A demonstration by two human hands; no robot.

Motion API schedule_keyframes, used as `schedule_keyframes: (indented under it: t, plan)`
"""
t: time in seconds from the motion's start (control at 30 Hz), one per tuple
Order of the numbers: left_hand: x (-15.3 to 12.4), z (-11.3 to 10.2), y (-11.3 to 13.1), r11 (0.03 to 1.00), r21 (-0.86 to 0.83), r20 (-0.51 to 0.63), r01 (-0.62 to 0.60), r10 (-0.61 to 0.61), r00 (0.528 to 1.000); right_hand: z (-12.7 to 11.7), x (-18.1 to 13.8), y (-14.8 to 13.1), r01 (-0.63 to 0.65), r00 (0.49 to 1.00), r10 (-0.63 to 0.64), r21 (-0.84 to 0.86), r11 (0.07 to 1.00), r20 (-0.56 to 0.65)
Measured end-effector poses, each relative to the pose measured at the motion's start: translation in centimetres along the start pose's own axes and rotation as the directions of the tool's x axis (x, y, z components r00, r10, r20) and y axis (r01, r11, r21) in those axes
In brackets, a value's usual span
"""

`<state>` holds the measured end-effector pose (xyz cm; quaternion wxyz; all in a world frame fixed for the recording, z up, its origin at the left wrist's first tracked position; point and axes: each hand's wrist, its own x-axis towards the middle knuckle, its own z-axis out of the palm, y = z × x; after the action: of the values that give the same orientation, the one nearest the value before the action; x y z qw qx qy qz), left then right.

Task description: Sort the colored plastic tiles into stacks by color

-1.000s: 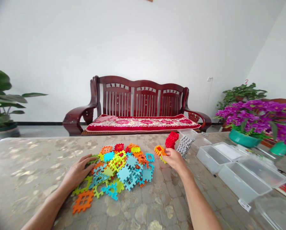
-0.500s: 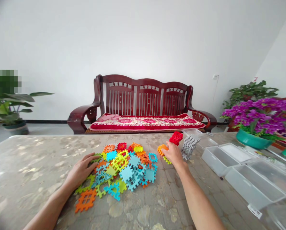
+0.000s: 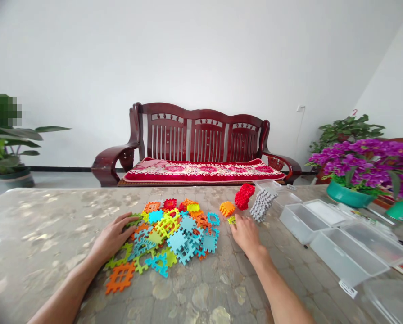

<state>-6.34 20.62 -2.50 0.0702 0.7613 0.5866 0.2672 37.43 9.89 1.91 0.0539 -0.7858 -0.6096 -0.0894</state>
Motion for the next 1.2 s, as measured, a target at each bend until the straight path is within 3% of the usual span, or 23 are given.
schedule_keyframes:
  t: [0.1, 0.3, 0.57, 0.77, 0.93, 1.2]
  plan:
    - [0.0, 0.2, -0.2, 1.0, -0.003, -0.004, -0.007, 0.007, 1.0, 0.0, -0.7, 0.2, 0.003, 0.999, -0.003, -0.004, 1.0, -0.037]
    - [0.1, 0.0, -0.1, 1.0, -0.002, -0.009, -0.009, 0.009, 1.0, 1.4, 0.1, 3.0, -0.159, 0.978, 0.184, 0.223, 0.962, -0.1]
    - [0.1, -0.1, 0.0, 1.0, 0.01, 0.004, -0.01, 0.01, 1.0, 3.2, 0.0, 3.8, -0.084, 0.983, 0.108, 0.156, 0.984, -0.151]
    - [0.1, -0.5, 0.5, 1.0, 0.022, 0.032, 0.006, -0.006, 0.999, 4.5, 0.2, 3.2, 0.008, 0.97, 0.049, 0.233, 0.972, -0.239]
    - [0.0, -0.5, 0.7, 0.999, 0.038, 0.027, -0.004, 0.003, 1.0, 3.8, -0.2, 2.8, 0.121, 0.917, 0.033, 0.356, 0.927, -0.398]
    - [-0.1, -0.9, 1.0, 0.999, 0.035, 0.024, 0.006, -0.007, 1.0, 1.7, -2.2, -2.7, 0.422, 0.889, -0.225, 0.527, 0.737, -0.398]
